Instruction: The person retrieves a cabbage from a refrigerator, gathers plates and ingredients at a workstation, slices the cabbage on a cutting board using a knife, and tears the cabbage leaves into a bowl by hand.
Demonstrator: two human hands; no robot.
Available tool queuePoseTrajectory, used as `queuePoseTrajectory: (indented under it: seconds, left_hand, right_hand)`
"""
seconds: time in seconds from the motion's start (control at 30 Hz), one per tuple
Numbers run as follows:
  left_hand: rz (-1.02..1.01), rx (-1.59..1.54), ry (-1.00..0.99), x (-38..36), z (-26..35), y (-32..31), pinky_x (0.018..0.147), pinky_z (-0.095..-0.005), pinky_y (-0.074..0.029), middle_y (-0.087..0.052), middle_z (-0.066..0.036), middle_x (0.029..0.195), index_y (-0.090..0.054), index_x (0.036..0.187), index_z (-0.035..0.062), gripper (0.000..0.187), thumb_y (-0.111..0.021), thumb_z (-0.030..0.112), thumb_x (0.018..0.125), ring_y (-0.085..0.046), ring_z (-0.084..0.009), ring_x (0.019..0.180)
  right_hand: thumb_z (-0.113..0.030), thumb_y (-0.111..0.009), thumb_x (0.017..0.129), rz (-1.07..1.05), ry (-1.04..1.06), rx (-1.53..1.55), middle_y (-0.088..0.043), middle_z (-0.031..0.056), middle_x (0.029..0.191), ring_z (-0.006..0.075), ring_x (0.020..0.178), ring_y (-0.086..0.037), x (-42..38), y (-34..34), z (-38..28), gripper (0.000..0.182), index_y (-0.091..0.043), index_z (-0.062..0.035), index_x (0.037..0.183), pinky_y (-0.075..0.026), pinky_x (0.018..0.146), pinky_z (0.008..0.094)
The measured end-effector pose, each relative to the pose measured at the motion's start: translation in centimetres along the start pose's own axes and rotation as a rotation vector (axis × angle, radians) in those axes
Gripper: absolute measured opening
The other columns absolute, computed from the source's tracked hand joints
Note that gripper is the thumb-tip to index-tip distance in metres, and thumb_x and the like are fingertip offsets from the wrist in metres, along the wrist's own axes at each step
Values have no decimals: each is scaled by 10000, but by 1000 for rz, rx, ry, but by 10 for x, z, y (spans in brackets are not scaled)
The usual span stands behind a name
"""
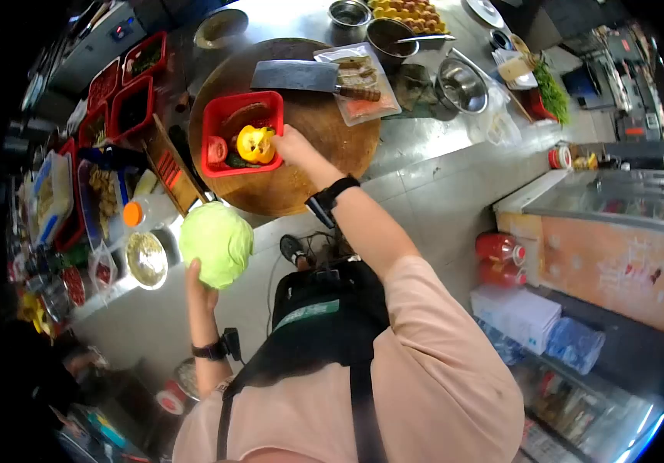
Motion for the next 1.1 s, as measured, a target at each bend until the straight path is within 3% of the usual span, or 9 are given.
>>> queuePoseTrajectory:
  seconds: [0.2, 0.33, 0.57, 0.63, 0.77, 0.83, 0.93, 1.03, 1.1]
  left_hand:
    - [54, -123, -46, 9, 24, -22, 1061, -456, -400, -434, -165, 1416, -305, 1438, 16, 646, -585, 282, 921, -455, -316, 1281]
    - [124, 8, -121, 43, 21, -53, 1064, -454, -397, -429, -167, 1420, -310, 1435, 14, 639, -587, 277, 923, -451, -315, 1284]
    - [8, 315, -62, 151, -12, -118, 1007, -405, -417, -487, -172, 1368, -404, 1390, 33, 681, -664, 391, 873, -485, -300, 1236]
    - [66, 712, -292, 154, -11, -128, 955, -412, -454, -529, -208, 1303, -424, 1374, 15, 716, -682, 429, 850, -531, -324, 1169]
    - [738, 1944, -1015, 94, -26, -189, 764, -376, -513, -575, -255, 1210, -500, 1246, -59, 528, -661, 285, 879, -618, -328, 957]
    - [308, 1626, -798, 72, -84, -241, 792, -414, -490, -632, -261, 1057, -618, 1051, -41, 356, -632, 280, 898, -614, -336, 923]
    - [-283, 1499, -406, 32, -258, -347, 825, -299, -459, -647, -76, 986, -633, 1105, 30, 287, -583, 259, 939, -588, -168, 928]
    - [-339, 1148, 0, 96, -408, -385, 885, -295, -462, -635, -98, 1106, -557, 1259, 43, 383, -600, 226, 925, -587, -177, 1014]
    - [-247, 986, -83, 160, -489, -405, 884, -326, -470, -609, -112, 1143, -469, 1318, 30, 457, -602, 202, 916, -594, -223, 1018]
  right_hand:
    - [-158, -580, 794, 168, 0, 32, -628, 273, 1083, 431, 1053, -585, -54, 33, -29, 389, -576, -25, 1159, -490, 885, 458]
    - [-41, -517, 798, 191, 168, 158, -654, 93, 1092, 186, 1035, -601, -138, 109, 5, 429, -545, -21, 1226, -461, 933, 335]
    - [1, -489, 761, 284, -101, 223, -650, 113, 1017, 212, 935, -620, -344, 257, 98, 417, -548, 4, 1173, -479, 885, 334]
    - [-6, -492, 762, 344, -118, 218, -655, 131, 1035, 228, 968, -625, -398, 288, 153, 433, -545, 3, 1191, -474, 900, 338]
    - [-36, -501, 770, 463, -204, 257, -665, 174, 1075, 256, 1067, -623, -460, 335, 265, 479, -531, -1, 1246, -457, 939, 342]
    - [-82, -522, 787, 495, -218, 267, -664, 203, 1056, 300, 1054, -627, -472, 355, 295, 429, -539, 16, 1204, -468, 922, 364]
    - [-148, -555, 803, 362, -295, 168, -628, 276, 1053, 421, 1006, -602, -476, 383, 331, 357, -540, 24, 1116, -485, 872, 433]
    - [-135, -549, 801, 334, -258, 99, -620, 281, 1059, 420, 1016, -599, -483, 416, 359, 360, -530, 22, 1125, -480, 879, 438]
    - [-118, -545, 799, 316, -257, 81, -617, 277, 1054, 421, 1020, -596, -492, 434, 395, 367, -518, 22, 1137, -480, 877, 440]
Point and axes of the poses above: each hand's wrist, its own x-axis towards the middle knuckle, its own y-axis out of the back of the hand, z = x × y, the point moved 3 cm from there along x, towards the middle knuckle
